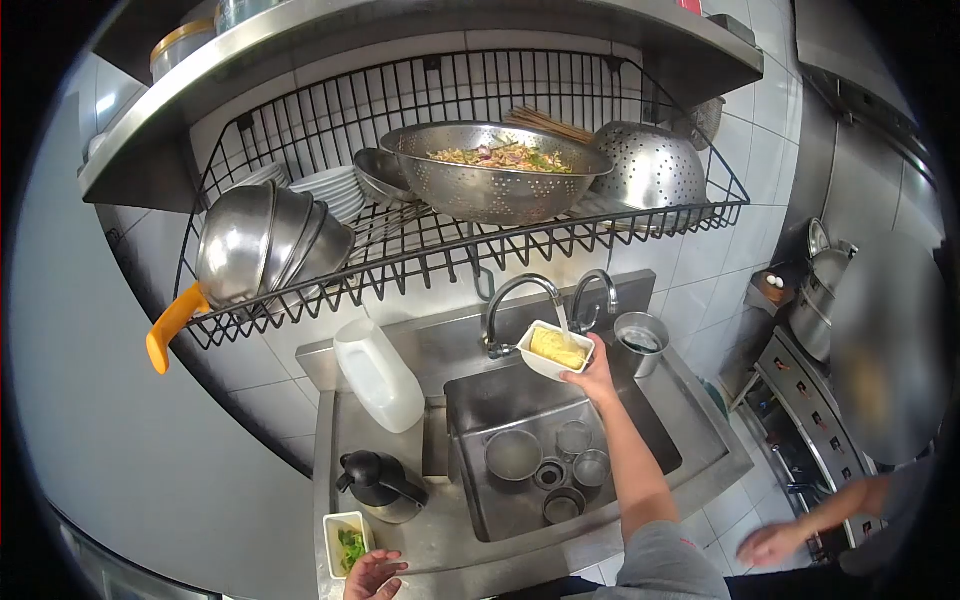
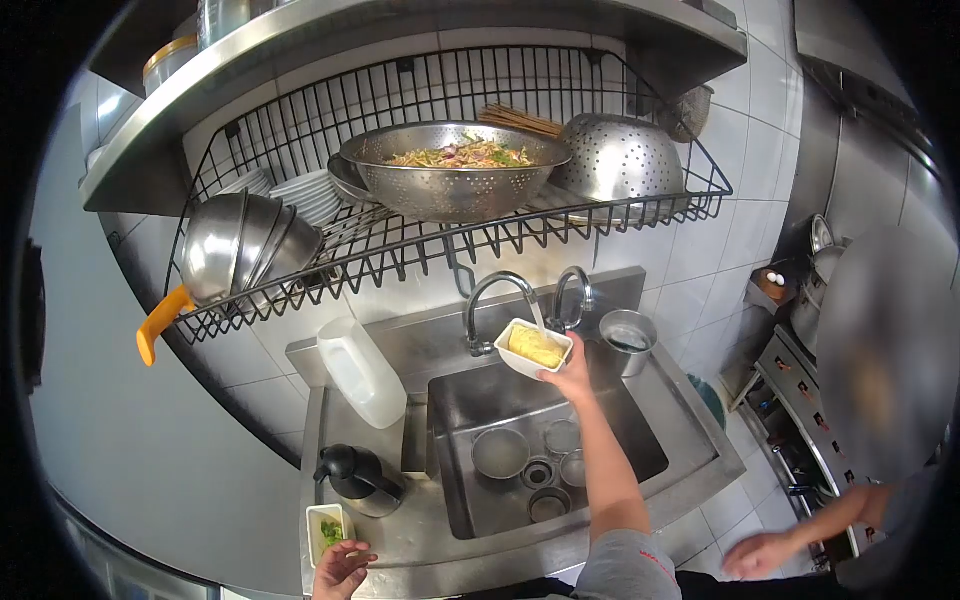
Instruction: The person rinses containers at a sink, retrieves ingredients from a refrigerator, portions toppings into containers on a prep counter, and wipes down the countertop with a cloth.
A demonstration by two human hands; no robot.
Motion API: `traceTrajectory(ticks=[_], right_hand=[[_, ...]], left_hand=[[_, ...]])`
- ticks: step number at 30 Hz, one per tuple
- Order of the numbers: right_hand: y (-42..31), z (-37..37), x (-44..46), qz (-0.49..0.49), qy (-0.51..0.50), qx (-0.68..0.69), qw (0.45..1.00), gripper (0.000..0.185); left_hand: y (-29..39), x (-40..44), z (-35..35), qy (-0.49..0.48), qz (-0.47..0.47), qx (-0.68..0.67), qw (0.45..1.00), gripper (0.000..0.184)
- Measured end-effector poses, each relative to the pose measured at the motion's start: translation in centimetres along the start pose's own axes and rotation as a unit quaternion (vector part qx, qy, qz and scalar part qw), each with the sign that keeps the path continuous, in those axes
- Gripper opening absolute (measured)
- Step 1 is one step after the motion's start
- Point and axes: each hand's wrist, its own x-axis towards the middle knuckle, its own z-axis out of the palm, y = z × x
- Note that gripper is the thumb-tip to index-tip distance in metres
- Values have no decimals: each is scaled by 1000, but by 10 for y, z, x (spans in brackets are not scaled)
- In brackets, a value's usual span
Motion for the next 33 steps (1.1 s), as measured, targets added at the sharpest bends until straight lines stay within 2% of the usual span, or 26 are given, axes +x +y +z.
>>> traceTrajectory(ticks=[14,18,24,33], right_hand=[[8,2,-1,8,22,-30,999,106],[12,-13,-13,-4,18,-58,998,104],[-3,-18,-29,-6,34,-67,997,104],[-5,-14,-37,-13,58,-72,996,103]], left_hand=[[-2,2,6,4,-18,-4,1000,49],[-10,-5,0,8,7,-39,999,49],[-14,-6,-9,-2,-16,-19,1000,51],[-2,0,-8,-18,-1,3,1000,52]])
